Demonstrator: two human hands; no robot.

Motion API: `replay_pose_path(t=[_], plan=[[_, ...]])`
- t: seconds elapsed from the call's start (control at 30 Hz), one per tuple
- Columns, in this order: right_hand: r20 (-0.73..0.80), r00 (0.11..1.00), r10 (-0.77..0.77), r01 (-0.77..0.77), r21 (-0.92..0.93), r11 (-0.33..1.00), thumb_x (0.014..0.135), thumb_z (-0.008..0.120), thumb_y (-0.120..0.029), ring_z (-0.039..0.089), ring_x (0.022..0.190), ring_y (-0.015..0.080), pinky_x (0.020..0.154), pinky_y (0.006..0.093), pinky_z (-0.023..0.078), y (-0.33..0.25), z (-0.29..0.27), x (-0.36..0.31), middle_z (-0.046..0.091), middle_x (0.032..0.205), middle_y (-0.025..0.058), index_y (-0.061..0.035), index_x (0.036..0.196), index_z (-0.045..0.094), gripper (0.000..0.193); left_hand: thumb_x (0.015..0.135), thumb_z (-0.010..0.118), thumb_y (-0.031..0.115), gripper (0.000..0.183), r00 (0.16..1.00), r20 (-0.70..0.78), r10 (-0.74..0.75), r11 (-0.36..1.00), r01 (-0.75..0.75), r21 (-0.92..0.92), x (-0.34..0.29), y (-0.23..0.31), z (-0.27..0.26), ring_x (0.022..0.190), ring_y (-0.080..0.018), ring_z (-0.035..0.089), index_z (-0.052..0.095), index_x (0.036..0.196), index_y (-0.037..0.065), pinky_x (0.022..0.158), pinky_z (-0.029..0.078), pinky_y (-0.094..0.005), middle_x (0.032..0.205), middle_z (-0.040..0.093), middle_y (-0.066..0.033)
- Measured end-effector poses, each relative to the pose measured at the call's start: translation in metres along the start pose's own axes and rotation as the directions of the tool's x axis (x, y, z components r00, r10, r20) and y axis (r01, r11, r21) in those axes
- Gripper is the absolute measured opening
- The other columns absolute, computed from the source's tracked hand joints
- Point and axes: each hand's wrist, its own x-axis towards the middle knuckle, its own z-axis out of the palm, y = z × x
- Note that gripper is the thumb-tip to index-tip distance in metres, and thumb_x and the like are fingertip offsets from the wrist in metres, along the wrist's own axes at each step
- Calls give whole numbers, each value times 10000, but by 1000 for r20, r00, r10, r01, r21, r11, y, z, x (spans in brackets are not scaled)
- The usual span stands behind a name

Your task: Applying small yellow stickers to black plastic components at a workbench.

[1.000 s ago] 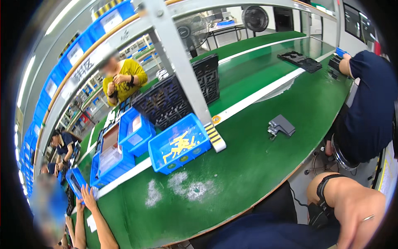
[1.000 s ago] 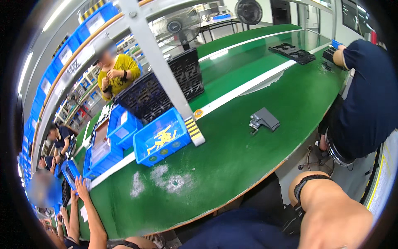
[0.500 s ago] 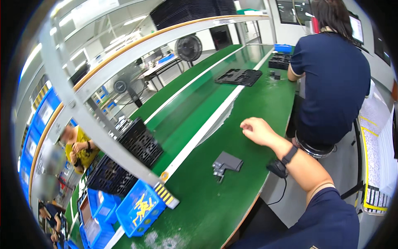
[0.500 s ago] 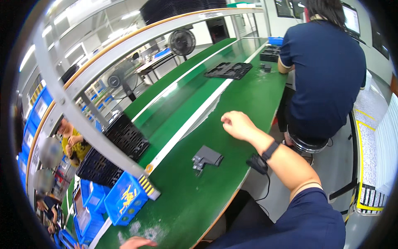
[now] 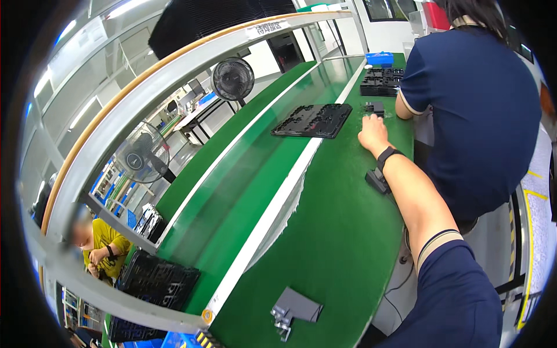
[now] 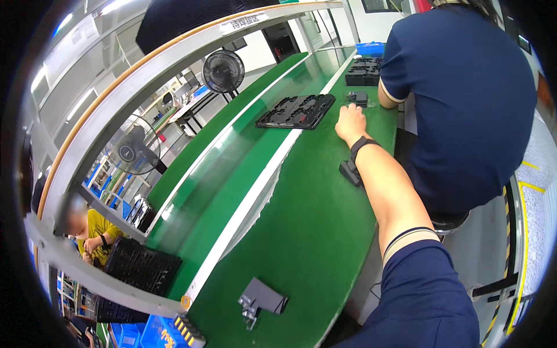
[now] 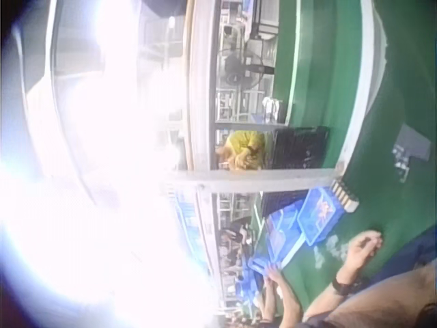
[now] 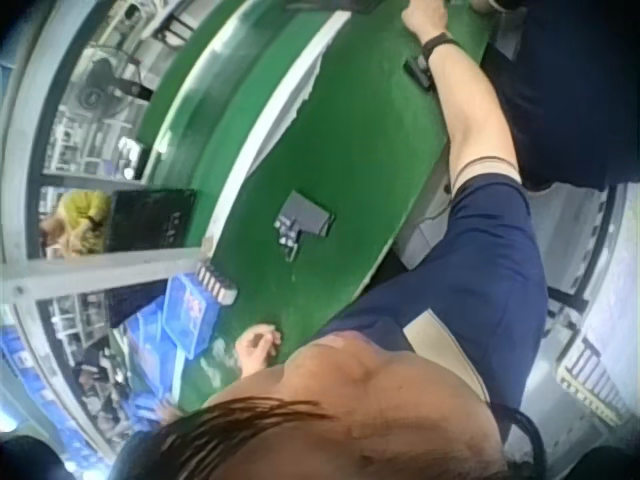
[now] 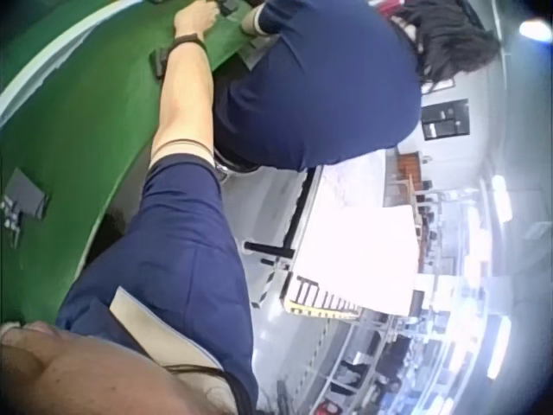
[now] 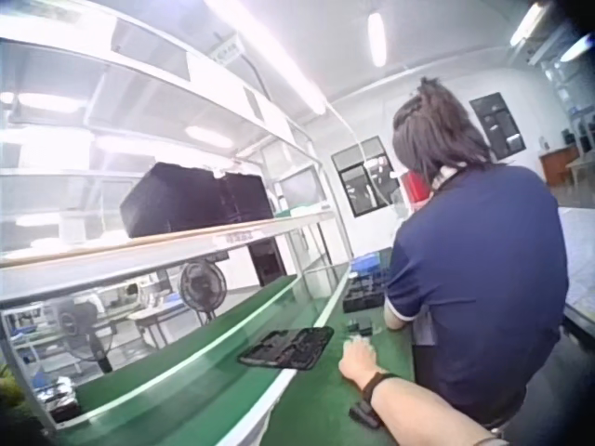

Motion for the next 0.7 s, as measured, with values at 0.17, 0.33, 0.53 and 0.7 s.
replay_pose_path(t=[0.17, 0.33, 0.53, 0.7], plan=[[-81, 991, 106, -116, -128, 985, 747, 573, -124, 508, 1017, 325, 833, 411, 460, 34, 42, 49, 520, 1042, 174, -19, 1046, 530, 320, 844, 625, 106, 136, 994, -97, -51, 998, 47, -46, -2, -5, 0, 597, -119, 571, 611, 938, 10, 541, 476, -254, 737, 631, -94], [29, 959, 282, -276, -125, 953, 739, 659, -433, 511, 1079, 341, 870, 421, 451, 42, 51, 83, 537, 1118, 196, -39, 1136, 472, 589, 848, 624, 139, 146, 985, -158, -75, 997, 77, 3, 1, 9, 8, 570, -110, 567, 621, 921, 12, 522, 465, -236, 703, 627, -76], [64, 973, 223, -197, -281, 939, 879, 432, -268, 565, 1032, 315, 847, 418, 472, 68, 65, 105, 607, 1066, 171, -32, 1059, 569, 327, 853, 613, 149, 142, 948, -268, -171, 985, 169, -31, 1, 19, 24, 515, -83, 527, 629, 910, 20, 469, 412, -198, 675, 618, -47], [21, 997, 74, -63, -322, 945, 869, 383, -146, 610, 918, 331, 759, 432, 502, 76, 72, 92, 637, 933, 183, -43, 942, 611, 261, 879, 567, 133, 109, 937, -297, -184, 982, 187, -17, 1, 15, 29, 495, -51, 498, 623, 909, 44, 436, 368, -166, 666, 604, -10]])
